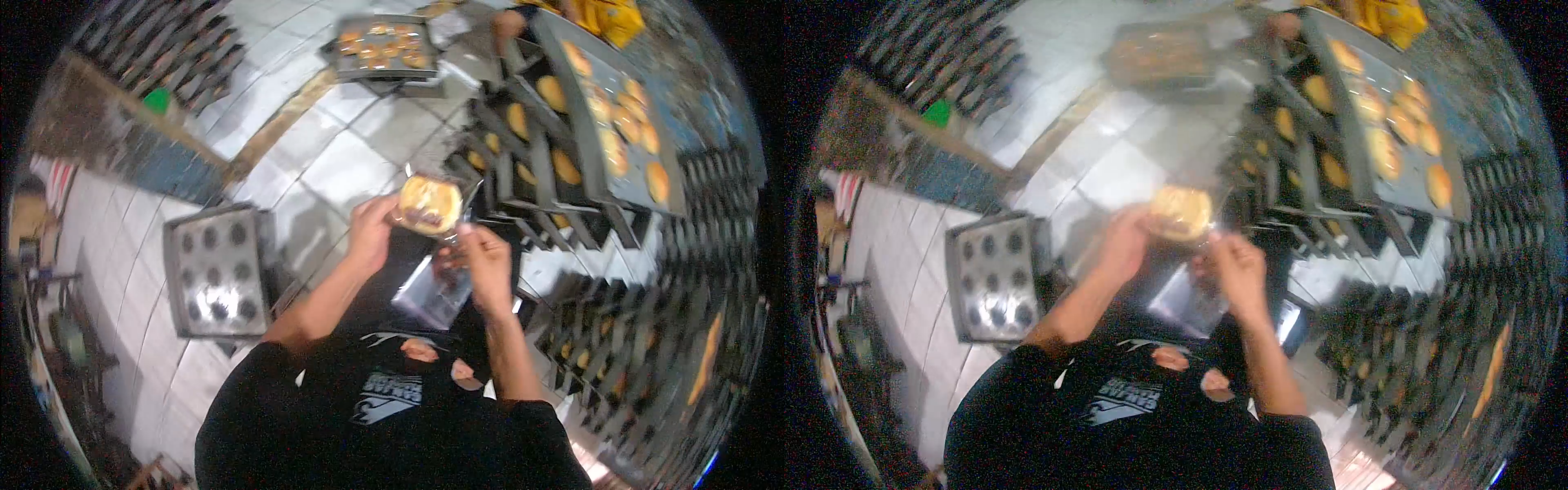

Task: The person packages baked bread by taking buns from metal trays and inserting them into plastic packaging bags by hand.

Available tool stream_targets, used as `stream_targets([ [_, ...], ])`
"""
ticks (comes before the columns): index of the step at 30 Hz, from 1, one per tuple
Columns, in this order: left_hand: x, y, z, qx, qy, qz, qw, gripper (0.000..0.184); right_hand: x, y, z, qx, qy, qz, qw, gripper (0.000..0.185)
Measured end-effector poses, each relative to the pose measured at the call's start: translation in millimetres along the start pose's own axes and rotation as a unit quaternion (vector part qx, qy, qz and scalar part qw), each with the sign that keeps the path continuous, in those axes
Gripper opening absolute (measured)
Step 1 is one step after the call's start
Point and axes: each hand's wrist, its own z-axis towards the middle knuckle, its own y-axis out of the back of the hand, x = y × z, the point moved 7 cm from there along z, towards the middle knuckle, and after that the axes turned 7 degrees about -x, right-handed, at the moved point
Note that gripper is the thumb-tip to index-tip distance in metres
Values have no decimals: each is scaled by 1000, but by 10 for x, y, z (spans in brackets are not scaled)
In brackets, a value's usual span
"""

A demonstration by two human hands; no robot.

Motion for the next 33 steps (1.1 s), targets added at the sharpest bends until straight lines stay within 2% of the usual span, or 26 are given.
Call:
stream_targets([
  [2,-335,328,-16,-64,-111,74,989,19,354,-149,-16,14,111,-77,991,21],
  [4,-526,909,69,-142,-216,226,939,18,498,-262,-138,15,160,-103,982,21],
  [6,-771,1811,99,-234,-197,129,943,13,462,-256,-166,33,182,-199,962,21],
  [7,-1063,2168,31,-261,-283,257,886,13,450,-237,-194,34,193,-234,952,21],
  [8,-1276,2579,-101,-227,-455,399,762,12,440,-206,-223,31,201,-269,942,22],
  [9,-1466,3053,-95,-309,-369,491,726,12,431,-198,-250,28,201,-282,938,22],
  [10,-1618,3174,-251,-357,-414,447,708,16,428,-170,-259,29,199,-276,940,22],
  [11,-1690,3333,-259,-344,-409,548,644,22,414,-123,-265,26,196,-270,942,22],
  [13,-1582,3767,-104,-278,-376,742,480,36,377,26,-248,10,195,-273,942,23],
  [14,-1375,3884,71,-228,-344,829,376,44,348,127,-233,2,203,-286,936,24],
  [17,-932,3059,164,-146,-229,873,404,55,396,414,-304,-52,216,-322,920,23],
  [19,-531,2154,305,-71,-268,745,606,58,254,742,-291,-109,206,-302,925,24],
  [20,-455,1429,219,3,-303,645,701,57,199,891,-307,-131,203,-292,926,24],
  [21,-572,463,-176,67,-286,532,794,54,149,1004,-347,-140,173,-276,935,26],
  [23,-533,-747,-767,245,-375,550,705,57,167,1077,-500,-139,158,-274,939,24],
  [24,-380,-1004,-932,269,-434,635,580,59,178,1087,-568,-137,154,-268,941,23],
  [25,-234,-1033,-991,299,-452,646,537,56,176,1095,-629,-132,152,-282,938,22],
  [26,-56,-1025,-1053,332,-471,655,489,53,120,1129,-678,-125,190,-291,929,25],
  [28,10,-1035,-1116,376,-487,627,478,44,132,1077,-832,-99,289,-332,892,37],
  [30,44,-970,-1197,429,-499,597,459,40,292,986,-1002,-133,390,-338,846,49],
  [32,-168,-1026,-1362,433,-571,513,472,33,321,925,-981,-100,365,-405,832,52],
  [33,-226,-1084,-1287,420,-457,528,580,31,243,938,-911,-51,342,-387,855,36],
])
